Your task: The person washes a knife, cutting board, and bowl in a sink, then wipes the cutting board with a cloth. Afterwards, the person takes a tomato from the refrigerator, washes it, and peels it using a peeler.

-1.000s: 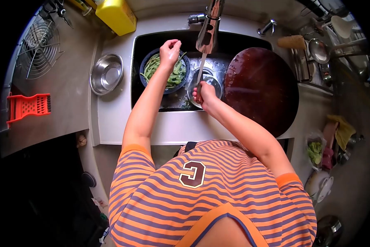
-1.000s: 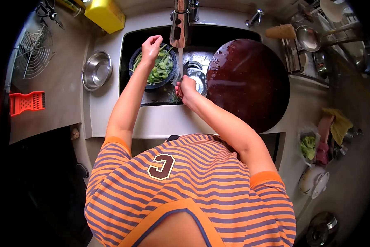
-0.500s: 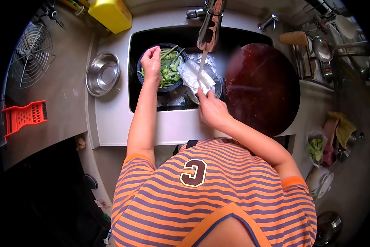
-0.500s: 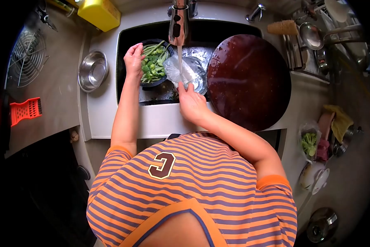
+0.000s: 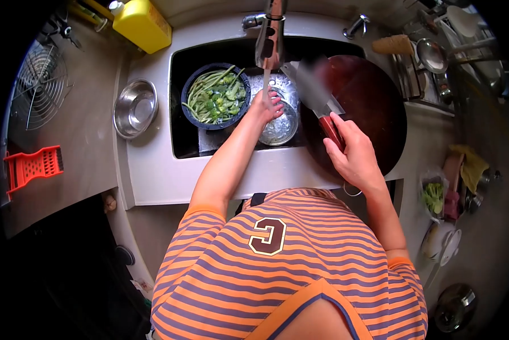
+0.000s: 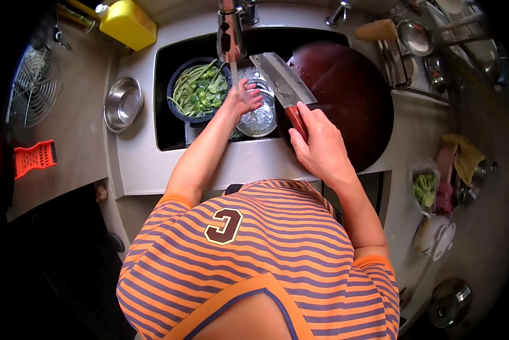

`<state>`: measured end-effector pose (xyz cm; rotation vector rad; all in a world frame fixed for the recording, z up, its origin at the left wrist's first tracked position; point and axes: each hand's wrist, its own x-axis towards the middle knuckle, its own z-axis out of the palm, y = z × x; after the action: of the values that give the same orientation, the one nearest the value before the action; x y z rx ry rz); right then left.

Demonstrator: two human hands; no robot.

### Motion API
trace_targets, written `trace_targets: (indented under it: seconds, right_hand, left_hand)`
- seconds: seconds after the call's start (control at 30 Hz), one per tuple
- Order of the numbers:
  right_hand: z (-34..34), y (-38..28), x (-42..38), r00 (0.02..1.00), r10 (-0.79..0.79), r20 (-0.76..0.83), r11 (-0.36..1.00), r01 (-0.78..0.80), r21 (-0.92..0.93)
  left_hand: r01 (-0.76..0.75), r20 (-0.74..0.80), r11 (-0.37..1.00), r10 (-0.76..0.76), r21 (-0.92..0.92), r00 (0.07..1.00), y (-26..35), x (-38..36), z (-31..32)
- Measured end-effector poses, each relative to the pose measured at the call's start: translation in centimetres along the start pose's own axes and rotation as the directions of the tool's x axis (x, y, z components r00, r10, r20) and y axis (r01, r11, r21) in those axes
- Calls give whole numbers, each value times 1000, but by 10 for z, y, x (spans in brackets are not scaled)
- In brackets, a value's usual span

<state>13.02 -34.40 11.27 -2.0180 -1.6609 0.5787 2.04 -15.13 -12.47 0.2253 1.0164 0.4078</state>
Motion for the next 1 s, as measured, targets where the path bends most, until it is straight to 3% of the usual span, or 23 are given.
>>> trace_targets:
  seconds: [0.17, 0.27, 0.37, 0.47, 0.5, 0.6, 0.73, 0.8, 0.83, 0.87, 0.9, 0.93, 0.97, 1.0]
  right_hand:
    - [-5, 5, -14, 992, 68, -102, 970, -42, 239]
    - [-3, 10, -21, 994, 44, -105, 971, -18, 237]
    - [5, 9, -18, 996, 12, -90, 961, 14, 277]
    - [15, 4, -14, 984, -140, -114, 972, 158, 176]
    - [16, 1, -14, 988, -134, -70, 980, 143, 139]
    - [24, 0, -13, 979, -200, -44, 978, 203, 57]
    - [43, 0, 10, 969, -246, 29, 969, 246, -8]
    - [61, 4, 35, 965, -259, 49, 960, 262, -93]
    - [69, 6, 45, 967, -248, 55, 961, 253, -113]
    - [77, 9, 55, 968, -242, 60, 960, 248, -131]
    - [81, 7, 63, 968, -242, 66, 957, 249, -148]
    - [81, 3, 68, 969, -238, 61, 958, 245, -150]
    - [82, -1, 71, 970, -236, 59, 958, 242, -152]
    - [83, -6, 75, 970, -236, 60, 958, 243, -152]
  left_hand:
    - [-116, 145, 988, 100, 103, 984, 17, -23, 23]
    - [-214, 139, 969, 196, 128, 971, 18, -41, 12]
    - [-200, 121, 977, 189, 79, 974, 19, -35, -5]
    - [-245, -10, 969, 245, 19, 969, 14, -48, -2]
    - [-210, 75, 978, 209, 6, 975, 18, -45, -5]
    - [-217, -140, 955, 248, 205, 959, 13, -45, -16]
    - [-107, -244, 982, 143, 155, 959, 6, -54, -29]
    - [-230, -372, 962, 270, 148, 888, -4, -74, -17]
    - [-457, -360, 855, 518, 246, 776, -11, -63, -27]
    - [-639, -322, 686, 727, 347, 606, -17, -53, -37]
    - [-642, -73, 217, 967, 735, 243, -14, -77, -25]
    - [-380, 315, -314, 947, 870, -62, -10, -116, -8]
    - [-263, 506, -486, 863, 833, 10, -6, -140, 3]
    - [-357, 591, -528, 802, 771, 90, -9, -149, 9]
